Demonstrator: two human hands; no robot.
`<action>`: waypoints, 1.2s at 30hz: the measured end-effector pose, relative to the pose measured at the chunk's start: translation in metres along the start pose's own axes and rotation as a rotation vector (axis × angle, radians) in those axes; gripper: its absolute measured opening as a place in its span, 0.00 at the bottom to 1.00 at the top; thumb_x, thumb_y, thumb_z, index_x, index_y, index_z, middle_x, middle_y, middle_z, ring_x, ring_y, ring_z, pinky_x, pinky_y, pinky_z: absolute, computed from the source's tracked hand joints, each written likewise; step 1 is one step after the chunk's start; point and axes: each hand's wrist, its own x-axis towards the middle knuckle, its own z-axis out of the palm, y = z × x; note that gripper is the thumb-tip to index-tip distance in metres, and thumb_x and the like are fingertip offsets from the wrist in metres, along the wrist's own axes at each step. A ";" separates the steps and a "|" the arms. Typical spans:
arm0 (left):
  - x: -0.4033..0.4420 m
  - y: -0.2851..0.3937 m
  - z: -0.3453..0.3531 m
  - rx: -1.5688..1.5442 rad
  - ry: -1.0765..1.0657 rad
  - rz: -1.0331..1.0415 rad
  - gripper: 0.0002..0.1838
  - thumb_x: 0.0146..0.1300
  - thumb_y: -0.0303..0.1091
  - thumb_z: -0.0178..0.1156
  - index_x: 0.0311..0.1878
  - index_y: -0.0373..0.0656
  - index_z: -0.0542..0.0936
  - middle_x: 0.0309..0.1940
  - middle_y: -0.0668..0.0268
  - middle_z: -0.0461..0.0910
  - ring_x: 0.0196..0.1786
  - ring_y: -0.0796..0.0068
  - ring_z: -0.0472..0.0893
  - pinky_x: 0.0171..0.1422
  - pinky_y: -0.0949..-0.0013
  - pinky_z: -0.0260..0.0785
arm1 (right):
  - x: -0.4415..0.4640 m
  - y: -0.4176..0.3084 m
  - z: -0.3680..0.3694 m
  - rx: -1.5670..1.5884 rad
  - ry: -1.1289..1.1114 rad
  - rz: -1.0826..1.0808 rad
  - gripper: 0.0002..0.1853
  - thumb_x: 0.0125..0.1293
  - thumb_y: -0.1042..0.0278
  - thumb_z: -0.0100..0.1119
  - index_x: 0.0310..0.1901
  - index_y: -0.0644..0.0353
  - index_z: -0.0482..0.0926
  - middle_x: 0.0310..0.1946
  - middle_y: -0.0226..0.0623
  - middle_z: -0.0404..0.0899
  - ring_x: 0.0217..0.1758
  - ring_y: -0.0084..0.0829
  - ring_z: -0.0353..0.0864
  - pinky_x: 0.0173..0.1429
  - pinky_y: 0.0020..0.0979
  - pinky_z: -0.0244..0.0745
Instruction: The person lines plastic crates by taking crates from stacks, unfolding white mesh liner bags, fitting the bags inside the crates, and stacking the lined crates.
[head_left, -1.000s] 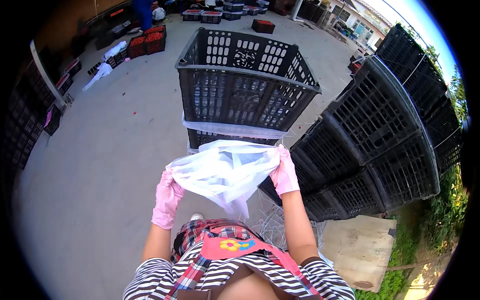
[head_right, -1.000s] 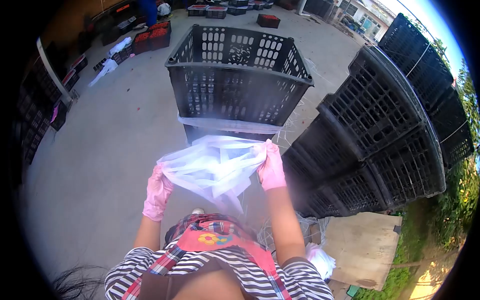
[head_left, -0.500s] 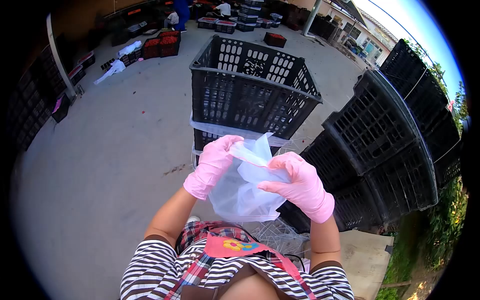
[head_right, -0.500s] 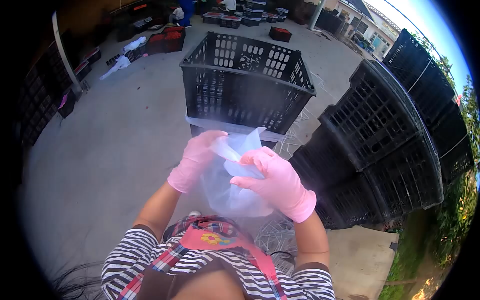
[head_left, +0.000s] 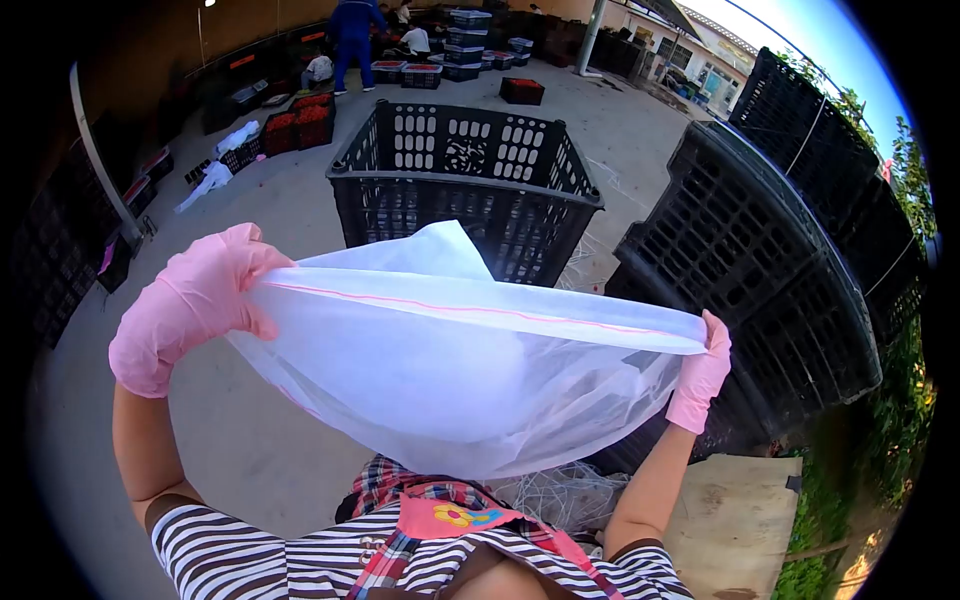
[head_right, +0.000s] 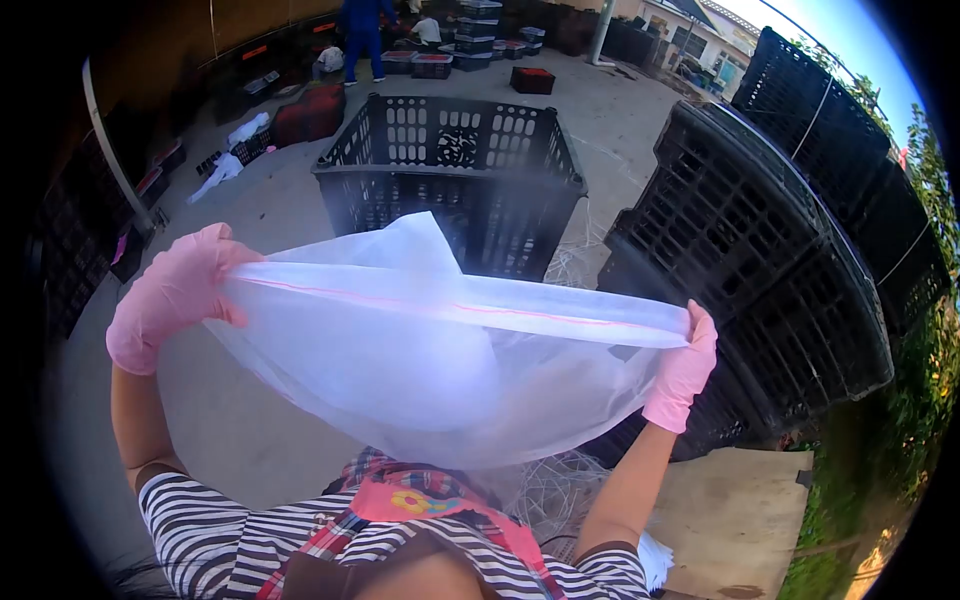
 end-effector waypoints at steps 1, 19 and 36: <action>0.007 -0.006 -0.010 0.434 0.115 -0.056 0.17 0.43 0.22 0.72 0.40 0.42 0.84 0.31 0.70 0.73 0.41 0.77 0.74 0.46 0.73 0.68 | 0.019 -0.031 -0.003 0.153 0.034 0.002 0.14 0.62 0.79 0.54 0.50 0.64 0.76 0.42 0.36 0.79 0.48 0.30 0.78 0.54 0.30 0.73; 0.359 -0.085 -0.196 -0.679 0.730 0.354 0.22 0.69 0.46 0.51 0.58 0.40 0.70 0.47 0.57 0.76 0.47 0.68 0.80 0.51 0.65 0.77 | 0.412 -0.267 0.176 -0.276 0.263 -0.531 0.21 0.63 0.51 0.61 0.47 0.63 0.77 0.29 0.30 0.79 0.28 0.22 0.75 0.36 0.26 0.71; 0.512 -0.036 0.064 -0.516 0.076 0.668 0.26 0.72 0.44 0.44 0.71 0.48 0.59 0.57 0.62 0.72 0.58 0.66 0.74 0.66 0.57 0.64 | 0.310 -0.128 0.406 0.856 -0.421 -0.013 0.11 0.66 0.69 0.49 0.46 0.62 0.78 0.39 0.36 0.79 0.42 0.25 0.77 0.45 0.23 0.71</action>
